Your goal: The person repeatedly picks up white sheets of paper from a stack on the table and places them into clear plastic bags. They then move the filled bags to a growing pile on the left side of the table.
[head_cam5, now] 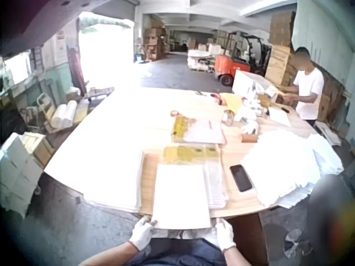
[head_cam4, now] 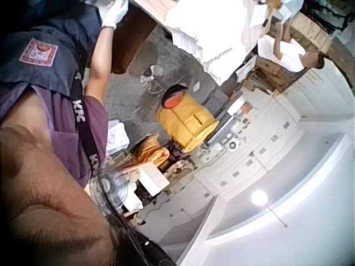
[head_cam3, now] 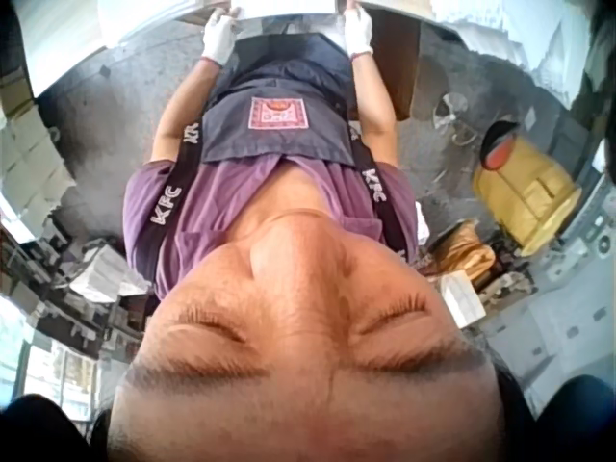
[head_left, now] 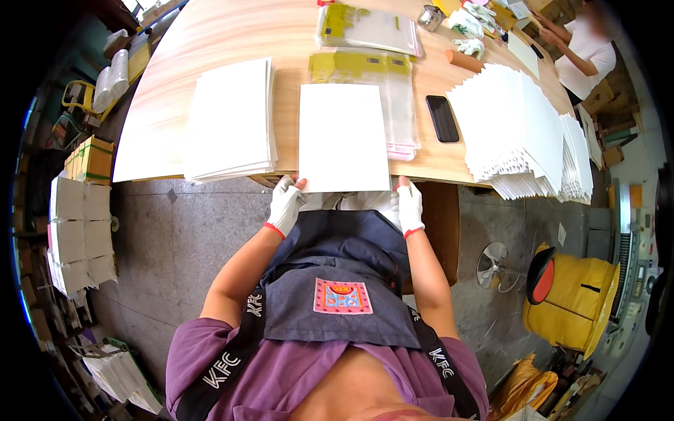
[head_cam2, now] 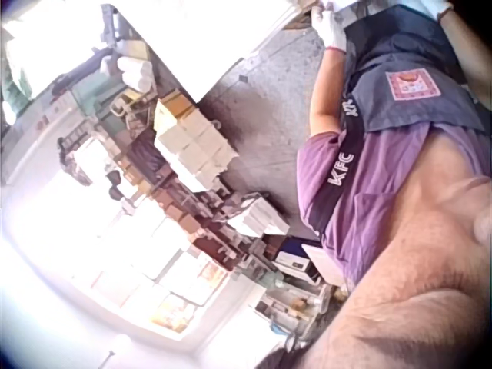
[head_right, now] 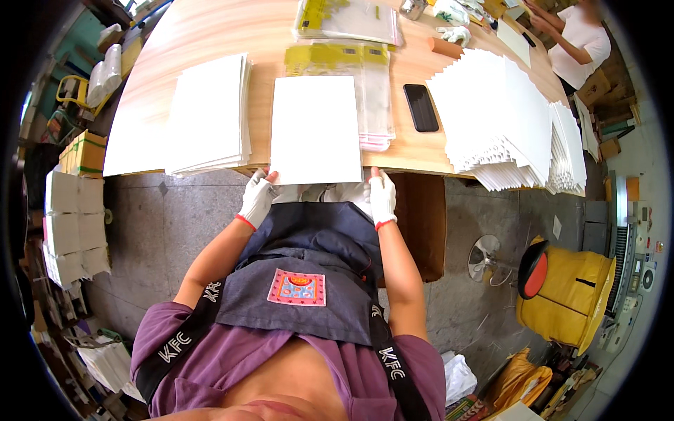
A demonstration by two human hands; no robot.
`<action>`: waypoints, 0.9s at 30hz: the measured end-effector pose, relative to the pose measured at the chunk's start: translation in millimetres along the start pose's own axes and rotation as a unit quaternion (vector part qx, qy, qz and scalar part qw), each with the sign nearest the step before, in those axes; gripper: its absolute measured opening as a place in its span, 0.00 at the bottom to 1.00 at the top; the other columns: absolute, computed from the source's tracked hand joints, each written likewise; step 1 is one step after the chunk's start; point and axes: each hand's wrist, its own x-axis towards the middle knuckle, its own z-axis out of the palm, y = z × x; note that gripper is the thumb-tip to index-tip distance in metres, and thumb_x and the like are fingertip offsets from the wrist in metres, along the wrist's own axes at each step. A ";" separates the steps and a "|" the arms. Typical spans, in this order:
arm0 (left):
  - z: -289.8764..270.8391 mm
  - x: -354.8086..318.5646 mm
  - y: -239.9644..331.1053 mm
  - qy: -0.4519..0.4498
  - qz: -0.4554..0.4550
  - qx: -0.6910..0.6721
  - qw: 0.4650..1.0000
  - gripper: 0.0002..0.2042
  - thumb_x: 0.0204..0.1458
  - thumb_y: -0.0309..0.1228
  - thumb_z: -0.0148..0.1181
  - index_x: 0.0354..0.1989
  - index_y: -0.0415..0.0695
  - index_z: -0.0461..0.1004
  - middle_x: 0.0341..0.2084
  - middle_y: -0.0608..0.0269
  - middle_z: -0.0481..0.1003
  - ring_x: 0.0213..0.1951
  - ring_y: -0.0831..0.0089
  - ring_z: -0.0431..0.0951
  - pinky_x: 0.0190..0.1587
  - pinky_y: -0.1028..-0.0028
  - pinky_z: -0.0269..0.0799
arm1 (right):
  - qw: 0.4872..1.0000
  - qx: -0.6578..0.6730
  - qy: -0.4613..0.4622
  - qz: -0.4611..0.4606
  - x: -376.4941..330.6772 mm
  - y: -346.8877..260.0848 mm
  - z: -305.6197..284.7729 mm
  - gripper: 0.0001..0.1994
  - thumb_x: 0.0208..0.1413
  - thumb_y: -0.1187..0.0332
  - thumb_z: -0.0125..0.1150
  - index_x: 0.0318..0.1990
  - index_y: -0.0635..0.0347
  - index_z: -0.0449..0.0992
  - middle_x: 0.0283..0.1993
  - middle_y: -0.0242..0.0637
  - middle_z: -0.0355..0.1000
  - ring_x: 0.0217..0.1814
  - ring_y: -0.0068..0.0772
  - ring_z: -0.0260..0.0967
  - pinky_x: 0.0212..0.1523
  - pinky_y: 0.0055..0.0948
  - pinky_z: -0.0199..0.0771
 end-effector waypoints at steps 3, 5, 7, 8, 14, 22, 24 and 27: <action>13.8 -11.2 28.0 -0.028 0.099 0.136 0.985 0.14 0.55 0.31 0.59 0.46 0.35 0.70 0.32 0.68 0.73 0.34 0.82 0.70 0.39 0.82 0.66 | 0.992 0.073 -0.088 0.058 -0.7 4.5 -1.9 0.10 0.58 0.60 0.58 0.37 0.57 0.71 0.21 0.29 0.69 0.15 0.18 0.63 0.14 0.18 0.61; 14.5 -20.9 58.6 -0.060 0.153 0.237 0.957 0.15 0.55 0.30 0.58 0.47 0.33 0.70 0.33 0.66 0.73 0.36 0.81 0.69 0.41 0.81 0.64 | 0.973 0.142 -0.176 0.050 3.4 14.1 7.2 0.07 0.59 0.64 0.58 0.37 0.57 0.71 0.21 0.30 0.70 0.15 0.18 0.64 0.13 0.19 0.61; 20.3 -39.0 92.6 -0.044 0.217 0.283 0.933 0.14 0.54 0.29 0.59 0.46 0.34 0.71 0.31 0.67 0.72 0.34 0.80 0.69 0.40 0.81 0.64 | 0.970 0.134 -0.178 0.093 0.6 15.5 28.8 0.04 0.57 0.69 0.59 0.38 0.55 0.72 0.24 0.28 0.71 0.15 0.18 0.63 0.13 0.18 0.60; 4.2 -42.7 106.5 -0.016 0.234 0.344 0.909 0.13 0.53 0.28 0.59 0.44 0.34 0.73 0.29 0.67 0.72 0.33 0.79 0.69 0.38 0.80 0.66 | 0.968 0.133 -0.192 0.087 -2.6 6.4 48.5 0.04 0.58 0.68 0.58 0.38 0.55 0.72 0.24 0.28 0.71 0.15 0.18 0.63 0.14 0.18 0.61; -64.4 -45.3 194.1 0.155 0.404 0.328 0.840 0.13 0.60 0.31 0.50 0.47 0.34 0.73 0.31 0.66 0.73 0.35 0.80 0.70 0.39 0.79 0.67 | 0.952 0.037 -0.298 -0.064 -16.6 -79.9 186.9 0.08 0.59 0.62 0.56 0.35 0.57 0.72 0.21 0.25 0.67 0.18 0.16 0.63 0.21 0.18 0.63; -173.0 18.7 168.7 0.266 0.315 0.442 0.797 0.19 0.58 0.29 0.50 0.59 0.46 0.68 0.46 0.58 0.74 0.46 0.71 0.72 0.52 0.74 0.66 | 0.924 -0.156 -0.323 -0.134 -17.3 -92.3 226.8 0.14 0.58 0.58 0.54 0.30 0.61 0.71 0.22 0.35 0.72 0.23 0.26 0.70 0.25 0.28 0.68; -188.6 25.5 152.5 0.250 0.379 0.165 0.875 0.20 0.57 0.23 0.47 0.60 0.41 0.65 0.50 0.62 0.70 0.47 0.74 0.69 0.52 0.75 0.65 | 0.923 -0.001 -0.366 -0.119 -9.8 -94.2 192.6 0.12 0.62 0.61 0.52 0.35 0.62 0.69 0.29 0.32 0.73 0.26 0.20 0.70 0.24 0.22 0.69; -171.6 6.6 145.5 0.246 0.496 0.221 0.803 0.24 0.53 0.15 0.39 0.61 0.37 0.60 0.59 0.58 0.62 0.53 0.69 0.65 0.60 0.69 0.61 | 0.932 0.146 -0.297 -0.146 -18.9 -107.8 99.9 0.12 0.65 0.62 0.47 0.41 0.60 0.72 0.28 0.31 0.72 0.27 0.19 0.69 0.25 0.18 0.69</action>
